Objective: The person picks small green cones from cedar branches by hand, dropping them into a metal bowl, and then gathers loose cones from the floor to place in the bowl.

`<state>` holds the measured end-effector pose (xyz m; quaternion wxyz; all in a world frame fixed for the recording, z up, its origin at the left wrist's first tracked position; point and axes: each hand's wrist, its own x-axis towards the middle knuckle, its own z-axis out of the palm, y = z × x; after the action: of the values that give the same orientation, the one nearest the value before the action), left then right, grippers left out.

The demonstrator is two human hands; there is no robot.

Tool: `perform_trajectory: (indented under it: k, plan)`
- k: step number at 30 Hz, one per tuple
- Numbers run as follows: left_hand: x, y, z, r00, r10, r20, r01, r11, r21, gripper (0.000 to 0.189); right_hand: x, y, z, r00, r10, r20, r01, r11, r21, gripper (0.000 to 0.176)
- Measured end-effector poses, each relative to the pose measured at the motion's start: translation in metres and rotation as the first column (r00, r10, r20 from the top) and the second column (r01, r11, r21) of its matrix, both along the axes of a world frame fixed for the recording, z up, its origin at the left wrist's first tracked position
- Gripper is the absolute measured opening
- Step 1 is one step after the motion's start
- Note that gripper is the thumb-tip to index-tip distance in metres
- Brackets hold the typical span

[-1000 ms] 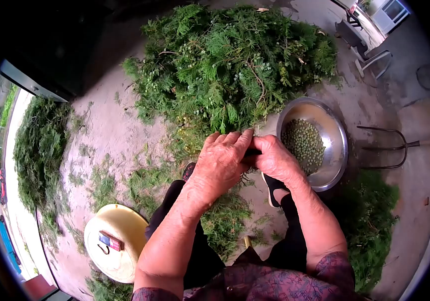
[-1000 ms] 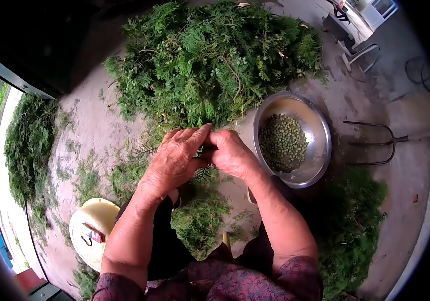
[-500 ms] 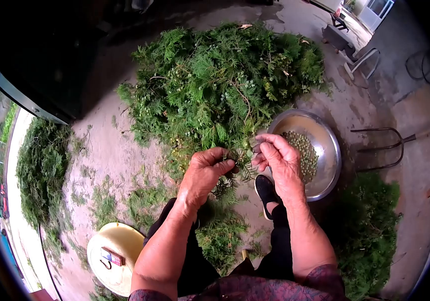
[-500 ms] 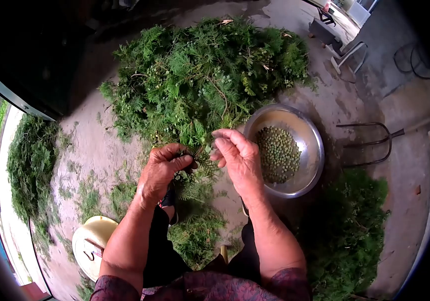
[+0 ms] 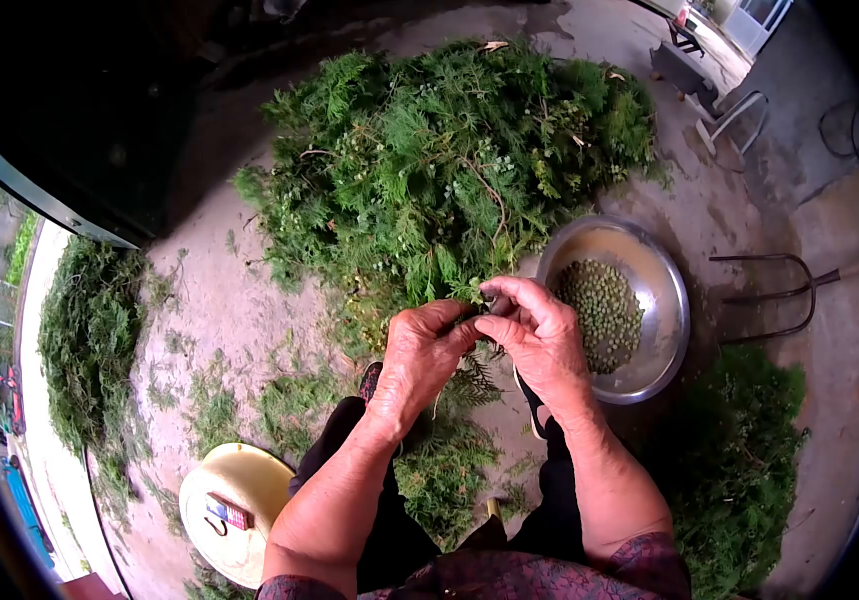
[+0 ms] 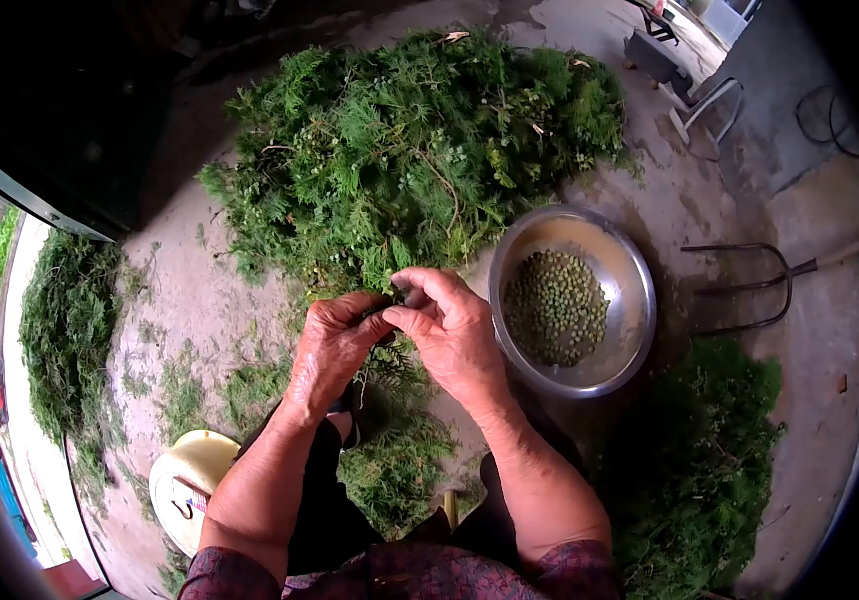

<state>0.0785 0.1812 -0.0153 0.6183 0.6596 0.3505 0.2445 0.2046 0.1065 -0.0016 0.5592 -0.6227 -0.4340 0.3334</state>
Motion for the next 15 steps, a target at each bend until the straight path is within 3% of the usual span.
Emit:
perform_trajectory:
  k: [1,8,11,12,15]
  plan:
    - [0.001,-0.002,0.001,1.000,0.021,0.012,-0.020,0.999,-0.045,0.014,-0.001,0.001,-0.002,1.000,-0.022,0.018,0.022,1.000,0.001,0.027]
    - [-0.001,-0.002,-0.003,0.999,-0.026,-0.048,0.038,0.961,0.275,0.009,-0.004,0.005,-0.009,0.994,-0.103,-0.034,0.104,0.994,0.031,0.019]
    - [0.004,-0.006,0.009,0.992,0.023,0.124,-0.038,0.993,0.115,0.009,-0.002,0.006,-0.003,0.907,-0.045,-0.418,0.028,0.999,-0.046,0.014]
    - [0.005,-0.003,0.006,0.983,0.032,0.180,-0.040,0.998,0.041,0.011,-0.002,0.006,-0.003,0.906,-0.036,-0.423,0.021,0.999,-0.041,0.012]
    - [-0.001,-0.001,0.021,0.994,0.086,0.067,-0.068,0.971,-0.228,0.012,-0.001,0.006,-0.003,0.859,-0.005,-0.511,-0.014,0.999,-0.032,0.010]
